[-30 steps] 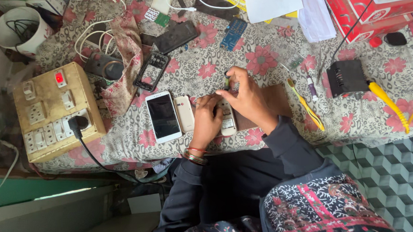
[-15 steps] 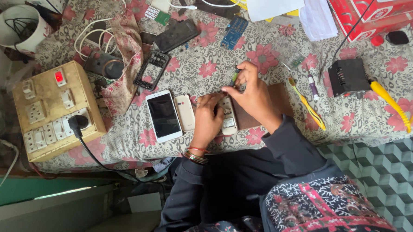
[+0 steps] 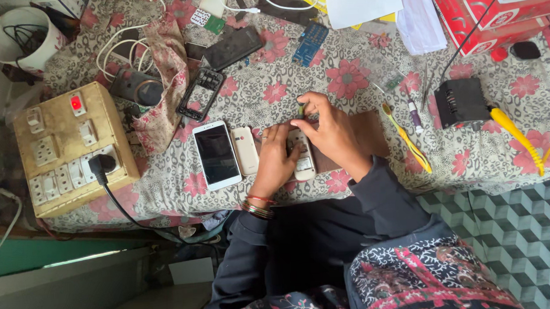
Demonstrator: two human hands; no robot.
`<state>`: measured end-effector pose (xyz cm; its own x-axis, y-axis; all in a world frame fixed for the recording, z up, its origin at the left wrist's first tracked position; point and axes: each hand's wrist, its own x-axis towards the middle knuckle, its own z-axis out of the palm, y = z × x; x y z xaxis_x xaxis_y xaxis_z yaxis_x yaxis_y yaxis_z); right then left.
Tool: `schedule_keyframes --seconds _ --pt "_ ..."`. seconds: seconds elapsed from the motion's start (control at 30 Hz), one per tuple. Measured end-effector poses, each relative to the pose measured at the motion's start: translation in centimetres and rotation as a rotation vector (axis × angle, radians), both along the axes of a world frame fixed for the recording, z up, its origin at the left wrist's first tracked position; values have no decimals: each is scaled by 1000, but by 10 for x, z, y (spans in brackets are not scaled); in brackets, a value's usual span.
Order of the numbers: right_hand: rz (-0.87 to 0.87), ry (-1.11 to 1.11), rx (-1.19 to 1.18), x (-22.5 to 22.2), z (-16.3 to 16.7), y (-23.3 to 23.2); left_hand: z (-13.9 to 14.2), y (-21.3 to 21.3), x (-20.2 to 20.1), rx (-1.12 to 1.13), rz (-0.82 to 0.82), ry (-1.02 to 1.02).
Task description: The person sits at a workbench repairing a feature phone. They remove the back cover and battery, then use a small screwdriver-like tool to work on the phone's internal components, repeatedly handling the phone body, battery, and a second smartphone on the bench.
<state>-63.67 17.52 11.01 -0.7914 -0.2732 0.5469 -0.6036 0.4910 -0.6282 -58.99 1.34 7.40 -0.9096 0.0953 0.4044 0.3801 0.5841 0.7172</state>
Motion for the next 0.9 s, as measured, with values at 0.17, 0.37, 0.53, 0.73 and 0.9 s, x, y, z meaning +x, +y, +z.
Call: schedule_keyframes --seconds 0.17,0.37,0.53,0.73,0.9 --pt "102 -39 -104 5 -5 7 6 0 3 17 -17 6" --pt "253 -30 -328 8 -9 10 12 -3 9 335 -107 -45" --pt "237 63 -441 17 -1 16 2 -3 4 613 -173 -162" --pt "241 64 -403 16 -2 17 -2 -5 4 579 -156 -156" --pt "253 5 -384 11 -14 9 6 -2 7 475 -133 -146"
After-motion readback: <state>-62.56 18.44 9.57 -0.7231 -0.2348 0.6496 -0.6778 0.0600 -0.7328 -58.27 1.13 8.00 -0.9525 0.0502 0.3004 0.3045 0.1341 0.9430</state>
